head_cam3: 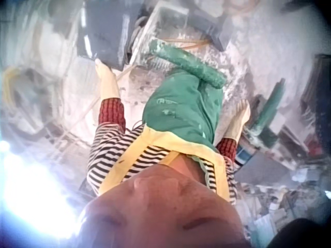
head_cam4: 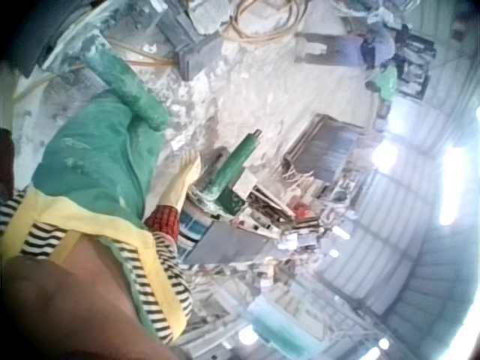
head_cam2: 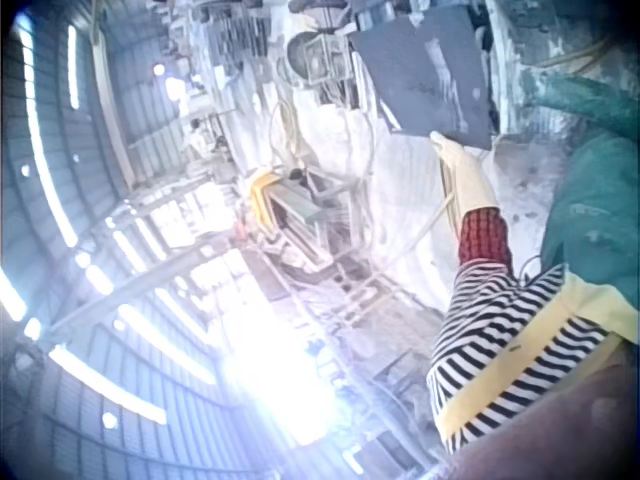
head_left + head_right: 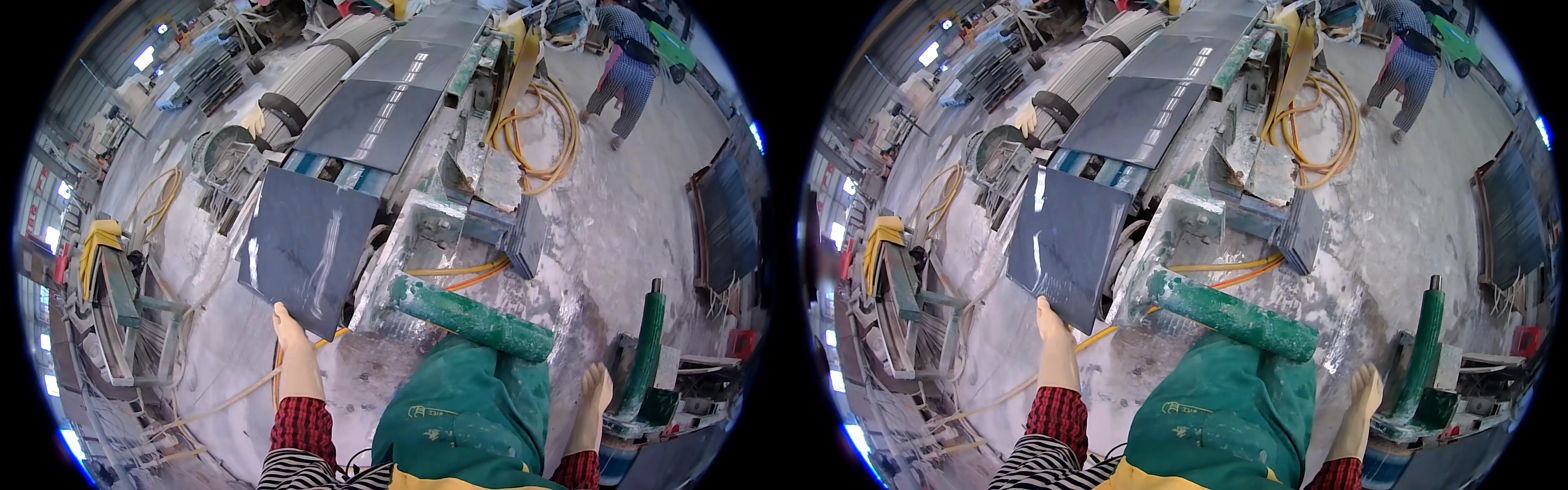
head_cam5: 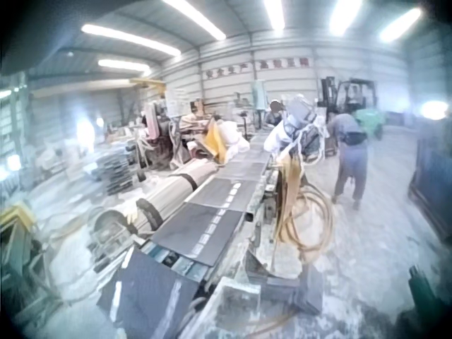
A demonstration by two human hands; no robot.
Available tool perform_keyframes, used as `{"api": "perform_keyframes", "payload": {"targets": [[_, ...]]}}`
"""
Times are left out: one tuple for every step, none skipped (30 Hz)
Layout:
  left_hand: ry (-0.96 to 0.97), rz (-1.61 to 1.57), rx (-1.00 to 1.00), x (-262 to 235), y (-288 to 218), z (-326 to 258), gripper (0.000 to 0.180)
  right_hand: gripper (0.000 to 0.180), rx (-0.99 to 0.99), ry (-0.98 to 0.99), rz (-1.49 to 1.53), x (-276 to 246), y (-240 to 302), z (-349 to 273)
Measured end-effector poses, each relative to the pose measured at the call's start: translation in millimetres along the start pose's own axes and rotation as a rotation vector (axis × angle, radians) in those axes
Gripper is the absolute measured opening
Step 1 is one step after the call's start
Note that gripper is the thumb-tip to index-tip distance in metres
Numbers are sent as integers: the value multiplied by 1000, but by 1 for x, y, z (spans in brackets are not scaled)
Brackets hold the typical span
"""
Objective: The person repeatedly feeds dark rectangular tiles into a conveyor-fed machine, then removes and stacks the processed tiles. The person also briefly operates a control panel on the machine.
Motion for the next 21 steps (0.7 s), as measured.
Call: {"api": "perform_keyframes", "payload": {"targets": [[-19, -20, -26, 3, 13, 5, 48, 39, -84, 75, -52, 32, 17, 2], [-39, -40, -53, 6, 20, 6, 53, 38, -166, 149, -104, 70, 33, -3], [-1, -176, -138, 25, 8, -10, 60, 40, -218, 257, -67, 111, 45, -13], [-11, -206, -174, 22, 10, -8, 58, 41, -262, 383, -35, 162, 54, -26], [-15, -237, -209, 21, 16, -4, 57, 40, -251, 323, -137, 211, 60, -45], [-12, -267, -242, 21, 18, -1, 56, 39, -241, 258, -232, 258, 62, -66], [-59, -267, -204, 24, 13, -9, 57, 38, -222, 322, -298, 304, 57, -86], [-60, -253, -196, 26, 10, -12, 57, 38, -201, 389, -362, 344, 49, -103], [-58, -239, -189, 26, 8, -15, 57, 39, -144, 540, -412, 380, 36, -112], [-53, -225, -183, 28, 5, -16, 57, 41, -89, 689, -460, 413, 20, -120], [-67, -213, -195, 24, 5, -16, 56, 41, -29, 769, -485, 445, 1, -133], [-52, -225, -200, 23, 1, -19, 56, 41, 29, 847, -510, 474, -17, -147], [-30, -236, -206, 25, -2, -23, 56, 41, 57, 902, -506, 498, -33, -156], [-3, -246, -211, 26, -8, -25, 56, 42, 83, 957, -499, 520, -48, -164], [30, -301, -225, 27, -4, -22, 56, 45, 114, 964, -469, 539, -64, -167], [61, -354, -238, 26, 3, -18, 56, 49, 147, 974, -440, 556, -78, -173], [83, -403, -251, 22, 7, -14, 56, 53, 167, 963, -422, 571, -89, -181], [97, -420, -281, 25, 7, -14, 56, 56, 179, 938, -402, 581, -97, -184], [114, -435, -312, 30, 7, -16, 57, 59, 172, 962, -374, 589, -103, -189], [124, -451, -339, 32, 8, -18, 58, 58, 238, 976, -371, 596, -112, -194], [116, -452, -355, 30, 6, -21, 58, 56, 317, 1086, -339, 604, -120, -207]]}}
Point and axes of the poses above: each hand's wrist, its own z-axis towards the middle knuckle, its own x-axis out of the palm, y = z × x, the point moved 5 cm from there along z, towards the middle knuckle, and after that the axes turned 10 degrees about x, right-handed, at the moved point
